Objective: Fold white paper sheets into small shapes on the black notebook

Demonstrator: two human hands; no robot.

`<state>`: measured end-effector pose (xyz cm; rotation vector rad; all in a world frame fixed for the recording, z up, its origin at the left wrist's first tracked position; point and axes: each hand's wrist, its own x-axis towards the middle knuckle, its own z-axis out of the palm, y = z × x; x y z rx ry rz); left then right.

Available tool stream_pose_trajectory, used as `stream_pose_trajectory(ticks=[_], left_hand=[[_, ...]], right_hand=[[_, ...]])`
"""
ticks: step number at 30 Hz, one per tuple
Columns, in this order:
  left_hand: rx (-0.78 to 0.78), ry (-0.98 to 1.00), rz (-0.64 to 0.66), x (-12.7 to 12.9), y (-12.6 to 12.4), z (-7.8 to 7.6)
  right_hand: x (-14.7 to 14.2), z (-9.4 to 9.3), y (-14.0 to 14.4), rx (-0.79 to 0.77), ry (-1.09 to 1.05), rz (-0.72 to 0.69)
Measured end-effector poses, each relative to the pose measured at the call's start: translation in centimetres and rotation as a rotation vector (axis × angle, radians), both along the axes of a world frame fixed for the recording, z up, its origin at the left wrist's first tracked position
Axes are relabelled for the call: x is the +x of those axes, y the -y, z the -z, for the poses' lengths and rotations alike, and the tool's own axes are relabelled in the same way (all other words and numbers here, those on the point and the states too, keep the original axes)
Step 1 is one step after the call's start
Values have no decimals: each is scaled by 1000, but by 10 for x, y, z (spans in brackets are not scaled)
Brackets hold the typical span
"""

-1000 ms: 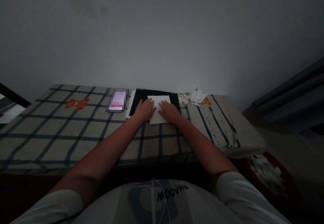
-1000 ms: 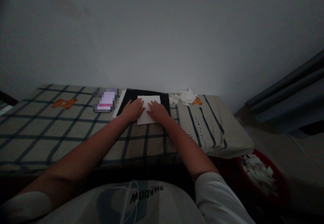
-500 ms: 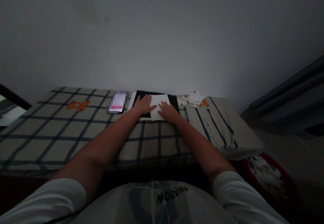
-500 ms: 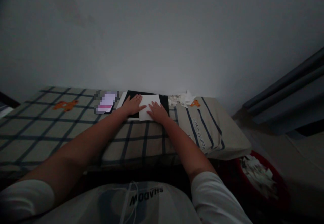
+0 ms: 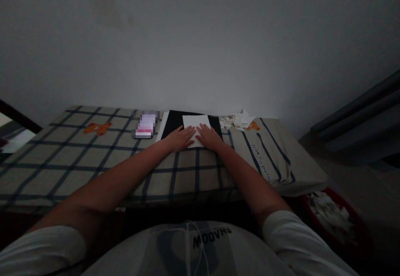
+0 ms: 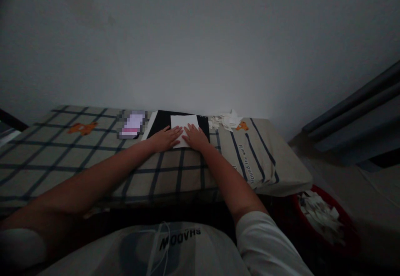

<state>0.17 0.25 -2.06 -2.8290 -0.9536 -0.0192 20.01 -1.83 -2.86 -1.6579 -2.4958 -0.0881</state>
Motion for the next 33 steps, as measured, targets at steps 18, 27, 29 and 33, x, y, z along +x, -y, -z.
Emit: stream_pose_trajectory(ticks=[18,27,29,33], left_hand=[[-31,-27,-382,12,-37,-16],[77,64,-190,-3,27,0],[82,67,-192,-5,35,1],[87,58,-199,-6,45,-1]], right_hand=[[0,-4,3,-23,4,-26],[0,-1,2,-19,3,-21],[0,-1,2,-9,8,-24],[1,-2,2,-16,11,-20]])
